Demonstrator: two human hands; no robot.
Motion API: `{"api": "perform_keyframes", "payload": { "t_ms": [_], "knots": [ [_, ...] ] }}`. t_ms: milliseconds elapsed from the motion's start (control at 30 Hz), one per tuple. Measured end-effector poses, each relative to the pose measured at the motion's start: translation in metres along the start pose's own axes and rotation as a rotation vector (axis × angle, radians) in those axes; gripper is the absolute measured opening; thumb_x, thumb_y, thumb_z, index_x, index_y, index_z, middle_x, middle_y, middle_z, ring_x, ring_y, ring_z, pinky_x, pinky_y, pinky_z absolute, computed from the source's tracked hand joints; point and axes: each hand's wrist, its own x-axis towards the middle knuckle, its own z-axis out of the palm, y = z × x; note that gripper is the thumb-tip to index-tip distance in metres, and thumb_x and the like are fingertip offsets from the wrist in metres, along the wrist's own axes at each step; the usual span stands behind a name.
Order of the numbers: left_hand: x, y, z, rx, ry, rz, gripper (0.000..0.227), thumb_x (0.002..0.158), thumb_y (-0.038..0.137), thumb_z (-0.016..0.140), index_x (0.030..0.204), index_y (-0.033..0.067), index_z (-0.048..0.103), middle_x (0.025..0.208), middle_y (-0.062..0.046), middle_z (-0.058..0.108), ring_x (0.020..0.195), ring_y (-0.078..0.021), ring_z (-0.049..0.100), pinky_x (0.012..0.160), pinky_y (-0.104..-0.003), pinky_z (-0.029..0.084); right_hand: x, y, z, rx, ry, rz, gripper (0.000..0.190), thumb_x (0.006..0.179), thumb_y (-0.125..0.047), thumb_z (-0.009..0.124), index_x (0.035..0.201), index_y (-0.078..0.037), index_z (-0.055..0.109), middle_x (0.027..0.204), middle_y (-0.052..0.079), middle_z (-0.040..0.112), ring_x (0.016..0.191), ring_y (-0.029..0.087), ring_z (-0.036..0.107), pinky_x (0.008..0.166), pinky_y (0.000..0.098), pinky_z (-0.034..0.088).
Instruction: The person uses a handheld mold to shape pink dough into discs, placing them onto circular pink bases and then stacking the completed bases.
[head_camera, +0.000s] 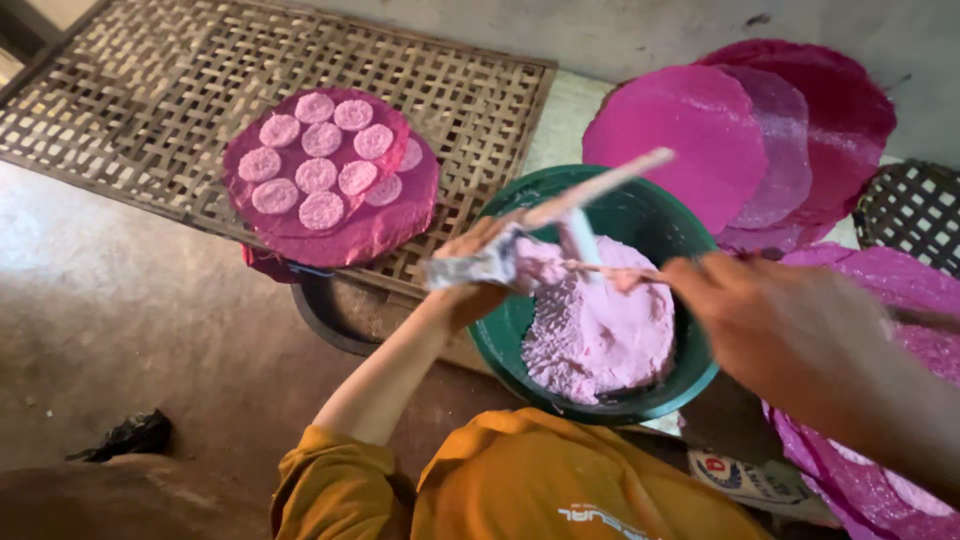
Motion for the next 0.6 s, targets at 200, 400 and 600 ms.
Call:
{"api": "perform_keyframes", "payload": {
  "t_ms": [200, 400, 600],
  "knots": [
    [0.008, 0.013, 0.051, 0.019, 0.042, 0.112, 0.059, 0.084, 0.043, 0.072, 0.134, 0.0118, 0.060, 0.146, -0.011, 0.057, 0.124, -0.0365, 0.060, 0.098, -0.044, 0.052, 0.052, -0.049, 0.021, -0.183, 0.169, -0.233, 0.025, 0.091, -0.016, 0.056, 0.113, -0.005, 0.060, 0.091, 0.010, 0.069, 0.074, 0.024, 0.074, 0.054, 0.0351, 0.060],
    [0.003, -0.019, 0.037, -0.230, 0.075, -0.045, 0.029, 0.095, 0.037, 0.062, 0.110, 0.0115, 0.068, 0.117, -0.003, 0.074, 0.099, -0.0210, 0.071, 0.084, -0.035, 0.056, -0.006, 0.006, 0.019, -0.076, 0.114, 0.066, 0.043, 0.091, -0.014, 0.056, 0.132, -0.027, 0.064, 0.093, 0.001, 0.069, 0.058, 0.020, 0.070, 0.048, 0.0337, 0.055],
    [0.009, 0.000, 0.028, -0.489, -0.054, -0.021, 0.038, 0.091, 0.035, 0.068, 0.119, 0.0099, 0.066, 0.108, -0.006, 0.070, 0.095, -0.0177, 0.067, 0.083, -0.035, 0.057, 0.007, 0.029, 0.034, -0.096, 0.049, -0.049, 0.050, 0.090, -0.012, 0.056, 0.139, -0.019, 0.060, 0.092, 0.000, 0.068, 0.063, 0.017, 0.070, 0.046, 0.0321, 0.055]
  ]
}}
